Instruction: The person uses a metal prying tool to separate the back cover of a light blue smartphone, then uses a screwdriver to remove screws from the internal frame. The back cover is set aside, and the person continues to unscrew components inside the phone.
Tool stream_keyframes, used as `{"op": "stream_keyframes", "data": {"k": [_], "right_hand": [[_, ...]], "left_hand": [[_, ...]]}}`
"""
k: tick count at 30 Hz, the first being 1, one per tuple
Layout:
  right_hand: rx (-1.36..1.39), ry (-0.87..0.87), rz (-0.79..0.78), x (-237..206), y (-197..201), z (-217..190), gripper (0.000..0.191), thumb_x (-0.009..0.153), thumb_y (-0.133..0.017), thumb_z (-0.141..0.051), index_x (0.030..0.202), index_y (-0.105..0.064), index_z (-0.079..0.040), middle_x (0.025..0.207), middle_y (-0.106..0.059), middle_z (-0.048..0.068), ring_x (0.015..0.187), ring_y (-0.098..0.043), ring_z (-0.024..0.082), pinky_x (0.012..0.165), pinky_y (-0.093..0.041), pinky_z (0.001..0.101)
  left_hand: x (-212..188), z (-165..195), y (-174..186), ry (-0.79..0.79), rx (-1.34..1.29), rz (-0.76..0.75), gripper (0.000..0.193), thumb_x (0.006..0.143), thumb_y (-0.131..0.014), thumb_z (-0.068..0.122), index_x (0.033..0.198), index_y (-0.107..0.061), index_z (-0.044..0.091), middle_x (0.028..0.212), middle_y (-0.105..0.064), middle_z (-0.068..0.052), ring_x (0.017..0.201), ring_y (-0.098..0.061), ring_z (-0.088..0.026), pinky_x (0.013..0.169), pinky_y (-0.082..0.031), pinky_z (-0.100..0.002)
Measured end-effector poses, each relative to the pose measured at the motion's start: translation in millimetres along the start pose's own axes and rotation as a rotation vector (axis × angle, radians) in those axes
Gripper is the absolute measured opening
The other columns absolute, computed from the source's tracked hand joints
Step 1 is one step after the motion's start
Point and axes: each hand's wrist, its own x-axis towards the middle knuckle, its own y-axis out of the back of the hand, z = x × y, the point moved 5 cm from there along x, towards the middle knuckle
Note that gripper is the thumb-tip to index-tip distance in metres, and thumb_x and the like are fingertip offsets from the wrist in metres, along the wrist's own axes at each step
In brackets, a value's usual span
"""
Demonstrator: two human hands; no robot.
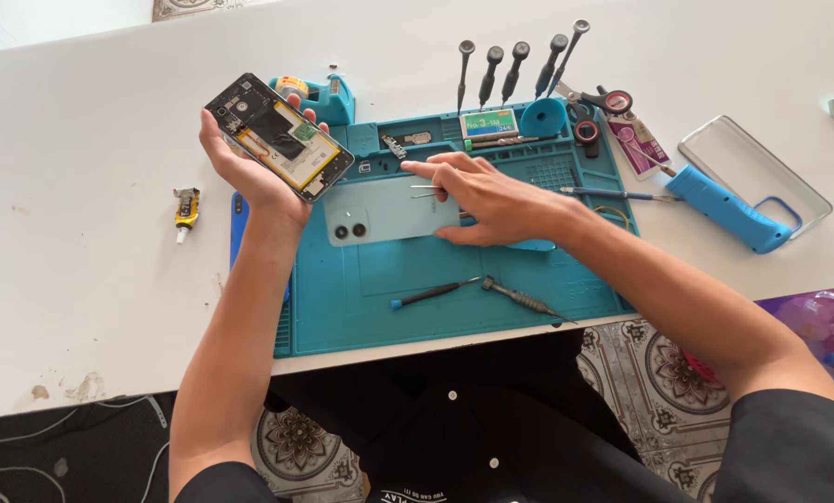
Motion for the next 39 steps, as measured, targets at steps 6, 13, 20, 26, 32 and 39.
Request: {"op": "stream_keyframes", "data": {"k": [6,13,20,26,32,39], "right_hand": [[0.046,-0.185,0.094,-7,8,11,0.061,0.084,-0.081,-0.052,0.106,-0.048,-0.006,0.106,-0.055,0.013,0.104,-0.047,0.031,0.097,-0.043,0.0459],[0.103,-0.218,-0.004,-9,-4,8,0.040,0.091,-0.075,-0.041,0.106,-0.058,-0.008,0.094,-0.057,0.007,0.095,-0.055,0.026,0.089,-0.045,0.0436],[0.151,-0.168,-0.030,-8,-8,8,0.024,0.095,-0.071,-0.023,0.108,-0.059,-0.006,0.090,-0.059,0.005,0.093,-0.061,0.024,0.086,-0.047,0.0439],[0.159,-0.259,-0.040,-12,-2,13,0.030,0.092,-0.075,-0.028,0.105,-0.060,-0.006,0.084,-0.058,0.007,0.089,-0.062,0.025,0.081,-0.049,0.0432],[0.144,-0.104,0.030,-12,-2,9,0.018,0.093,-0.068,-0.012,0.104,-0.057,-0.004,0.104,-0.061,0.009,0.107,-0.060,0.028,0.091,-0.047,0.0460],[0.190,-0.249,-0.063,-11,-5,7,0.042,0.091,-0.069,-0.010,0.129,-0.052,-0.006,0.097,-0.065,0.012,0.105,-0.062,0.026,0.090,-0.050,0.0430]], "left_hand": [[0,-3,1,0.022,-0.001,-0.005,0.080,0.092,-0.037,0.067,0.129,-0.061,0.000,0.109,-0.073,-0.018,0.096,-0.073,-0.030,0.082,-0.064,-0.049],[3,-5,2,0.021,0.012,-0.018,0.079,0.092,-0.039,0.067,0.129,-0.061,0.001,0.109,-0.072,-0.018,0.095,-0.072,-0.031,0.081,-0.064,-0.050],[0,-5,2,0.014,0.051,-0.007,0.079,0.092,-0.038,0.067,0.129,-0.061,0.002,0.110,-0.073,-0.018,0.096,-0.073,-0.031,0.081,-0.065,-0.050],[-1,-5,1,0.019,0.078,0.011,0.079,0.091,-0.037,0.068,0.130,-0.061,0.002,0.110,-0.073,-0.018,0.096,-0.074,-0.029,0.081,-0.065,-0.049],[-1,-11,-2,0.033,0.085,0.006,0.077,0.093,-0.038,0.067,0.128,-0.062,0.003,0.108,-0.072,-0.017,0.095,-0.073,-0.029,0.080,-0.065,-0.049],[-3,-18,-5,0.055,0.085,-0.043,0.071,0.094,-0.039,0.066,0.126,-0.063,0.007,0.107,-0.071,-0.017,0.093,-0.072,-0.030,0.078,-0.064,-0.050]]}}
